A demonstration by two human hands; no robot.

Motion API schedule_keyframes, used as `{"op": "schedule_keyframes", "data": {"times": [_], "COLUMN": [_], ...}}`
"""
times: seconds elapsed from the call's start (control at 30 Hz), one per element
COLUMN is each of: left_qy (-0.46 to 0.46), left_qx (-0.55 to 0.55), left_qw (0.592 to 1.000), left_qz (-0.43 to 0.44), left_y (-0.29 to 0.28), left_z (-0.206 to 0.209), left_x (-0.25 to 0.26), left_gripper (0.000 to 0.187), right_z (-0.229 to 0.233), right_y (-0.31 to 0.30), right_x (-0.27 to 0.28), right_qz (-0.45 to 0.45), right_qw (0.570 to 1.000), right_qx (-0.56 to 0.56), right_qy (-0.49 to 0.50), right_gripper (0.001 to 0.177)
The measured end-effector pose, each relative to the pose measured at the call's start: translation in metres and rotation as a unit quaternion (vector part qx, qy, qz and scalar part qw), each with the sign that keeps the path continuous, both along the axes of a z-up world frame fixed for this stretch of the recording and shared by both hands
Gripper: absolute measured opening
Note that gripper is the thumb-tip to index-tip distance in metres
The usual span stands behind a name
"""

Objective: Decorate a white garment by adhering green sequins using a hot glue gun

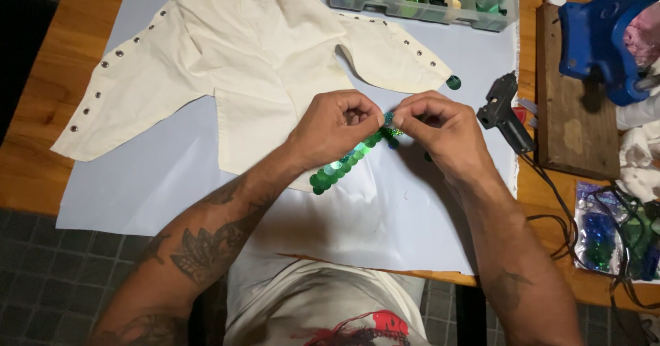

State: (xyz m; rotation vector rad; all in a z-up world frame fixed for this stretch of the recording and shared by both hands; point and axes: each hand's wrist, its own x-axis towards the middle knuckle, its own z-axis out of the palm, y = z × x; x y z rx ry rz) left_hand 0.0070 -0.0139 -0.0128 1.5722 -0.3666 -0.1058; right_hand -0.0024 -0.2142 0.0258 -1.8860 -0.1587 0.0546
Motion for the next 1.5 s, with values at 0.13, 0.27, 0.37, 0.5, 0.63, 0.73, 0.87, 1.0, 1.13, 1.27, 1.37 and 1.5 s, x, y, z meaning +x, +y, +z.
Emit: {"op": "schedule_keyframes", "data": {"times": [0.13, 0.27, 0.37, 0.5, 0.63, 0.73, 0.87, 1.0, 1.13, 1.27, 1.37, 1.5], "left_qy": [-0.006, -0.031, -0.021, 0.015, 0.028, 0.019, 0.013, -0.006, -0.046, -0.143, -0.176, -0.212], "left_qx": [0.011, 0.059, 0.077, 0.069, 0.085, 0.099, 0.111, 0.132, 0.155, 0.225, 0.258, 0.287], "left_qw": [1.0, 0.998, 0.996, 0.997, 0.995, 0.994, 0.994, 0.991, 0.987, 0.964, 0.95, 0.932], "left_qz": [0.009, 0.021, 0.029, 0.041, 0.037, 0.037, 0.015, 0.0, -0.005, -0.006, -0.027, -0.062], "left_y": [0.003, 0.01, 0.013, 0.012, 0.013, 0.013, 0.014, 0.014, 0.024, 0.041, 0.046, 0.044], "left_z": [0.0, 0.004, -0.003, 0.0, -0.007, -0.009, -0.009, -0.012, -0.011, 0.0, -0.001, -0.006], "left_x": [0.0, 0.005, 0.009, 0.011, 0.015, 0.015, 0.012, 0.011, 0.017, 0.013, 0.009, 0.007], "left_gripper": [0.006, 0.007, 0.009, 0.013, 0.015, 0.014, 0.014, 0.014, 0.013, 0.011, 0.014, 0.021], "right_z": [-0.01, -0.014, -0.02, -0.019, -0.014, -0.029, -0.03, -0.025, -0.023, -0.021, -0.023, -0.037], "right_y": [-0.006, 0.0, 0.007, 0.014, 0.015, 0.005, 0.005, 0.004, 0.003, 0.006, 0.008, 0.008], "right_x": [0.005, 0.01, 0.01, 0.015, 0.007, 0.014, 0.016, 0.016, 0.017, 0.012, 0.011, 0.012], "right_qz": [-0.004, -0.01, -0.021, -0.028, -0.016, 0.0, 0.012, 0.044, 0.048, 0.057, 0.053, 0.032], "right_qw": [0.999, 0.997, 0.996, 0.997, 0.998, 0.998, 0.997, 0.991, 0.988, 0.978, 0.974, 0.969], "right_qx": [-0.046, -0.052, -0.044, -0.02, -0.035, -0.055, -0.079, -0.125, -0.147, -0.203, -0.222, -0.243], "right_qy": [-0.005, 0.05, 0.07, 0.073, 0.058, 0.036, 0.02, 0.015, 0.003, 0.004, 0.003, 0.003], "right_gripper": [0.007, 0.007, 0.009, 0.014, 0.008, 0.006, 0.006, 0.008, 0.011, 0.017, 0.019, 0.017]}}
